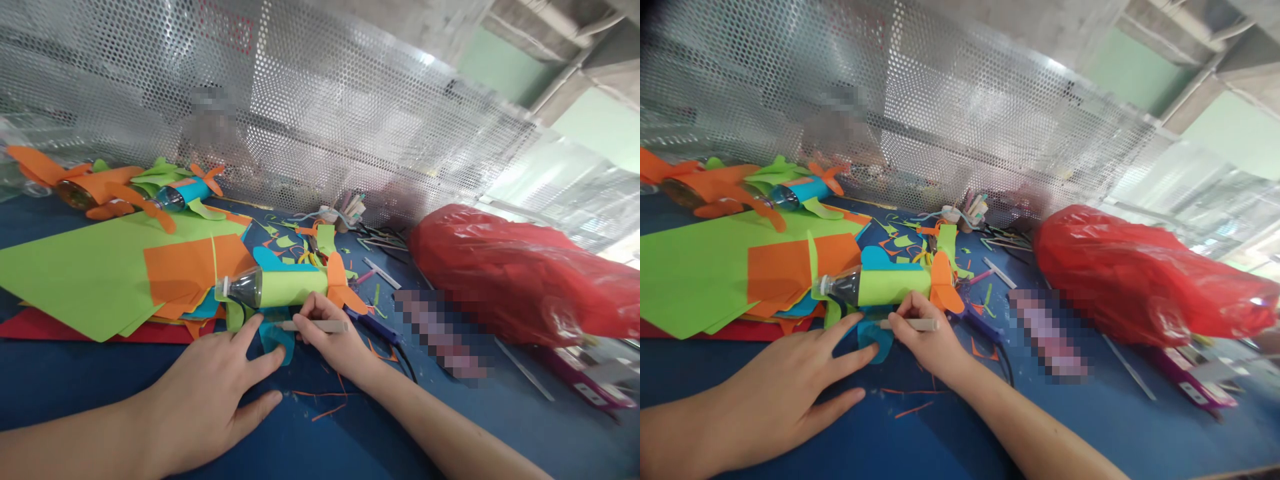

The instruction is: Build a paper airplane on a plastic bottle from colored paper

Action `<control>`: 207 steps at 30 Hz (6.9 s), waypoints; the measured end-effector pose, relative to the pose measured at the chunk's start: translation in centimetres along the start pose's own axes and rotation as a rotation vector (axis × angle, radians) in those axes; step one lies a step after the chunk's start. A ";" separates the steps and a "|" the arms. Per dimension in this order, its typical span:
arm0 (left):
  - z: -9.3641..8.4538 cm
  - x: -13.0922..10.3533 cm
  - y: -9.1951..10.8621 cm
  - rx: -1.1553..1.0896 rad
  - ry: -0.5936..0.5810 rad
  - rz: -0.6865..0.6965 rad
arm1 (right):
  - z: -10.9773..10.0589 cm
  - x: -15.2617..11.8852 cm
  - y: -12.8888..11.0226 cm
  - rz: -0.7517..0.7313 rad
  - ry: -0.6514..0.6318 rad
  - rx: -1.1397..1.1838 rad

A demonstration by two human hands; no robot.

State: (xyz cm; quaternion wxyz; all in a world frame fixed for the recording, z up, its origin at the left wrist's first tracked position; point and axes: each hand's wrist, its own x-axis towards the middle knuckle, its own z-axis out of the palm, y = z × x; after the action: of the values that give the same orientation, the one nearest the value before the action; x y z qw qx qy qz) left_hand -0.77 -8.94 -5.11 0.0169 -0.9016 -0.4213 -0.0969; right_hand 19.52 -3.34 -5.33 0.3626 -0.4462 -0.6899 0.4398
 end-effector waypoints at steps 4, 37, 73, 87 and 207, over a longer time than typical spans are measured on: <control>0.1 0.0 0.0 0.012 -0.006 -0.004 | 0.0 0.0 -0.1 0.000 0.000 -0.010; -0.1 0.0 0.2 0.012 -0.007 -0.006 | 0.0 0.0 0.3 0.001 -0.025 -0.014; 0.0 -0.1 0.1 0.014 0.017 -0.004 | 0.0 0.1 0.2 0.002 0.011 -0.052; -0.1 -0.1 0.2 0.014 -0.003 0.004 | -0.1 0.0 0.0 0.004 0.023 -0.047; -0.3 -0.6 0.3 0.023 -0.011 -0.003 | 0.0 0.2 0.1 -0.058 0.019 -0.001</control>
State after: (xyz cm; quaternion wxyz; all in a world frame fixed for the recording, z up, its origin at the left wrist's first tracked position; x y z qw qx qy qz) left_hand -1.02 -9.62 -4.95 0.0248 -0.9011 -0.4239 -0.0872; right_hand 19.45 -3.08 -5.45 0.3816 -0.4302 -0.6992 0.4247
